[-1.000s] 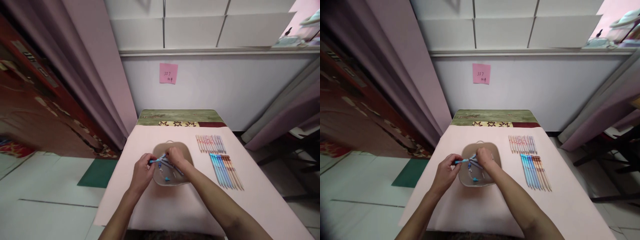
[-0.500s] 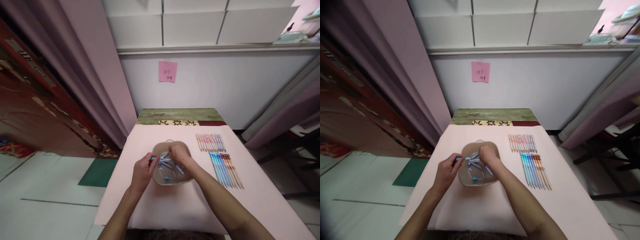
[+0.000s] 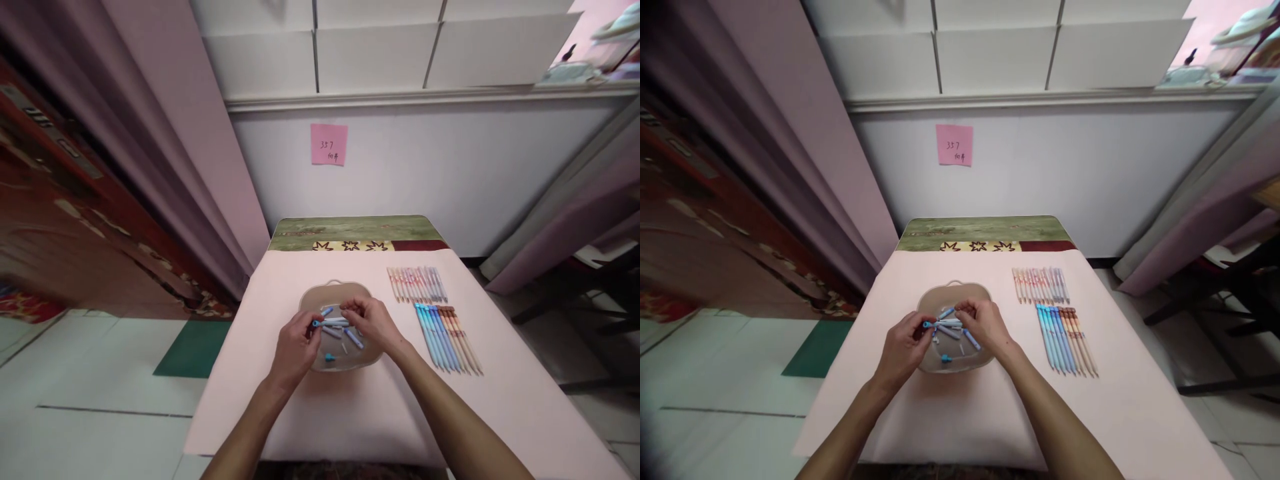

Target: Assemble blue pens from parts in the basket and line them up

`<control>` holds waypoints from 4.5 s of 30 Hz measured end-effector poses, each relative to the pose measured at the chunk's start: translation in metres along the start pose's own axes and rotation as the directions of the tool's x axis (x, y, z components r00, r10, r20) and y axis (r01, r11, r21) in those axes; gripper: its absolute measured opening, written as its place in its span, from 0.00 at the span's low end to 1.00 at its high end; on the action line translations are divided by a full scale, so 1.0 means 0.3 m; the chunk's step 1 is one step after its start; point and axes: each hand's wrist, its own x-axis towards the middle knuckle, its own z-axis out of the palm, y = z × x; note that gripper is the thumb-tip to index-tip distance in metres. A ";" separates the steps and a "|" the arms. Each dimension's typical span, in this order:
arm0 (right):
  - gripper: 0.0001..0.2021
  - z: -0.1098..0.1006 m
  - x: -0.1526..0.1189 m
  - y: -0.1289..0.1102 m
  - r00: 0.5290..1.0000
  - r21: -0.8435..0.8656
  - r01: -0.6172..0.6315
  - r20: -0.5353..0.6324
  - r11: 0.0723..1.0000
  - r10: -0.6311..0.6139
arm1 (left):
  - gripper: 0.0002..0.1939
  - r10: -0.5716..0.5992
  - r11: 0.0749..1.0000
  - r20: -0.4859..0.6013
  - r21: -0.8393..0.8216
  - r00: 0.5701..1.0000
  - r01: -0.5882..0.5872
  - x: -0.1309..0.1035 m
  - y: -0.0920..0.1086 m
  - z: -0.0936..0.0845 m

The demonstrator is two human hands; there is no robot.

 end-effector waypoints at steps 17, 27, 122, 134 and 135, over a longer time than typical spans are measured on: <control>0.07 0.035 -0.076 -0.049 1.000 0.338 -0.021 0.001 0.941 0.022 | 0.15 0.096 0.990 0.034 0.097 0.995 -0.099 -0.003 0.017 0.025; 0.08 0.003 -0.055 -0.045 0.998 0.292 0.021 -0.061 0.956 -0.003 | 0.15 0.057 0.997 0.027 0.046 0.998 -0.058 0.000 0.017 0.014; 0.11 0.004 -0.065 0.025 0.990 0.025 -0.042 -0.135 0.999 0.045 | 0.14 -0.483 0.656 -0.006 -0.664 0.876 0.358 -0.077 -0.058 -0.031; 0.09 -0.016 -0.083 0.009 0.986 -0.034 -0.045 -0.161 0.998 0.039 | 0.12 -0.421 0.746 -0.154 -0.619 0.894 0.245 -0.069 -0.047 -0.038; 0.08 -0.013 -0.085 0.009 0.987 -0.048 -0.041 -0.159 0.998 0.033 | 0.11 -0.399 0.771 -0.171 -0.595 0.901 0.229 -0.069 -0.047 -0.035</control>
